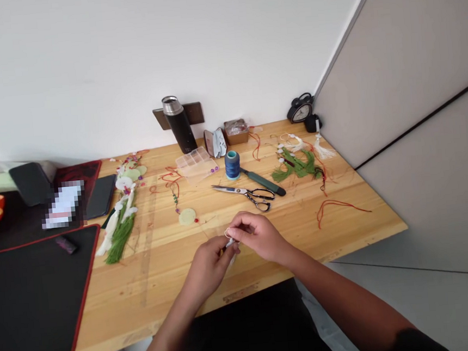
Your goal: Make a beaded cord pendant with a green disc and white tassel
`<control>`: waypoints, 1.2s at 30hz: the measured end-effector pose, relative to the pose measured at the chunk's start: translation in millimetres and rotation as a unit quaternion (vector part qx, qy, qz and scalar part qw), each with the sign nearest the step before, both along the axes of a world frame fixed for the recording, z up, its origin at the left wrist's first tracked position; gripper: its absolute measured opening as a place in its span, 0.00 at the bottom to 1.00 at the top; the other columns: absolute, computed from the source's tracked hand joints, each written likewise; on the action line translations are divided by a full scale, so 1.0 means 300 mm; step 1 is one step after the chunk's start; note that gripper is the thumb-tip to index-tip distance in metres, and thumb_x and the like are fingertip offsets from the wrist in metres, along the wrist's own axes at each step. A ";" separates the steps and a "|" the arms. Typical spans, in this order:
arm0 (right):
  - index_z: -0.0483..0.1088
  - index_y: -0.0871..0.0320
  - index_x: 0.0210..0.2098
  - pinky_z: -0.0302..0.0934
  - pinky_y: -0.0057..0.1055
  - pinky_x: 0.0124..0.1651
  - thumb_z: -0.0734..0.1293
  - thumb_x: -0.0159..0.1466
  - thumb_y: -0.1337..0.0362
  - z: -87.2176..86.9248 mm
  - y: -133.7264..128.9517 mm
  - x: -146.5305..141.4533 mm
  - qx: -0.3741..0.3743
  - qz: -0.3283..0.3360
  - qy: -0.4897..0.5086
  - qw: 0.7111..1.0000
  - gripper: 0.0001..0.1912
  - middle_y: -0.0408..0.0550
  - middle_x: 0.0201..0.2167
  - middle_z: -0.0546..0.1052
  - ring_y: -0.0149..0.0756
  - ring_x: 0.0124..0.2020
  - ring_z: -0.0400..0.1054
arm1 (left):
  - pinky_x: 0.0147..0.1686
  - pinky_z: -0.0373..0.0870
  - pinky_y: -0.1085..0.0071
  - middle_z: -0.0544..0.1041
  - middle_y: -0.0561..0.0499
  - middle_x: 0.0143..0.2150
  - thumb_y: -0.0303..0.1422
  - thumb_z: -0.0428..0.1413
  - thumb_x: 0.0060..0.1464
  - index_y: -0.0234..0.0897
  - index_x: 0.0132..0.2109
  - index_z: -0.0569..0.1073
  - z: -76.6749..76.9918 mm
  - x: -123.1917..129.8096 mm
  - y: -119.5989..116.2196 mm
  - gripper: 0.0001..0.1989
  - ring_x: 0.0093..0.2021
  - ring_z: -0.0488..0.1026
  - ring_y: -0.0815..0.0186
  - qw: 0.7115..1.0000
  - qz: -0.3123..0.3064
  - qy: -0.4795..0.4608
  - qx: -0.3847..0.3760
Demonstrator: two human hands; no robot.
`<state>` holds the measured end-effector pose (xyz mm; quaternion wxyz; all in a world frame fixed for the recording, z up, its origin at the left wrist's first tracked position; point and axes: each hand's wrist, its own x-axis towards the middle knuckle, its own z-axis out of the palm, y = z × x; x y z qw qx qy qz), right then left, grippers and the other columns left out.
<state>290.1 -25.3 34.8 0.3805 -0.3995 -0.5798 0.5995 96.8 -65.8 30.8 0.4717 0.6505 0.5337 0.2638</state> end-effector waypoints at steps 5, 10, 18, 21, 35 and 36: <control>0.76 0.57 0.36 0.65 0.33 0.40 0.75 0.69 0.51 -0.002 0.006 -0.001 -0.046 0.018 0.036 0.998 0.15 0.43 0.32 0.76 0.35 0.34 0.70 | 0.40 0.67 0.68 0.82 0.50 0.35 0.45 0.56 0.70 0.37 0.38 0.80 -0.025 0.013 0.004 0.18 0.37 0.77 0.60 0.999 -0.003 -0.031 -0.038; 0.76 0.57 0.36 0.63 0.32 0.38 0.76 0.68 0.49 -0.001 0.010 0.001 -0.070 0.023 0.059 0.996 0.18 0.43 0.31 0.75 0.33 0.32 0.67 | 0.38 0.67 0.67 0.80 0.50 0.35 0.46 0.59 0.69 0.38 0.41 0.81 -0.028 0.010 0.005 0.17 0.36 0.74 0.60 1.000 0.008 -0.020 -0.016; 0.78 0.58 0.38 0.62 0.32 0.37 0.76 0.68 0.45 -0.008 0.026 0.009 -0.069 0.030 0.055 0.996 0.20 0.44 0.33 0.77 0.33 0.33 0.68 | 0.46 0.73 0.64 0.85 0.47 0.47 0.46 0.63 0.68 0.41 0.55 0.84 0.051 -0.060 0.035 0.17 0.42 0.77 0.60 0.996 0.065 -0.046 0.051; 0.77 0.57 0.38 0.63 0.32 0.37 0.76 0.68 0.46 0.005 0.037 0.003 -0.059 0.034 0.058 0.996 0.20 0.44 0.34 0.78 0.33 0.33 0.68 | 0.45 0.72 0.65 0.85 0.49 0.42 0.45 0.63 0.68 0.42 0.48 0.85 0.088 -0.059 0.053 0.13 0.40 0.77 0.61 0.995 0.060 -0.048 0.063; 0.79 0.56 0.39 0.67 0.33 0.42 0.76 0.68 0.46 0.000 0.055 0.000 -0.037 0.008 0.067 0.997 0.19 0.45 0.34 0.80 0.35 0.35 0.72 | 0.38 0.67 0.68 0.77 0.53 0.33 0.44 0.63 0.67 0.40 0.38 0.78 0.137 -0.044 0.085 0.13 0.35 0.71 0.64 0.995 0.077 -0.050 0.050; 0.79 0.56 0.40 0.68 0.34 0.43 0.76 0.68 0.46 -0.007 0.055 -0.001 -0.036 0.006 0.068 0.997 0.19 0.46 0.36 0.81 0.36 0.37 0.73 | 0.38 0.67 0.68 0.77 0.52 0.33 0.45 0.63 0.67 0.40 0.38 0.78 0.138 -0.044 0.085 0.14 0.35 0.71 0.65 0.994 0.078 -0.061 0.043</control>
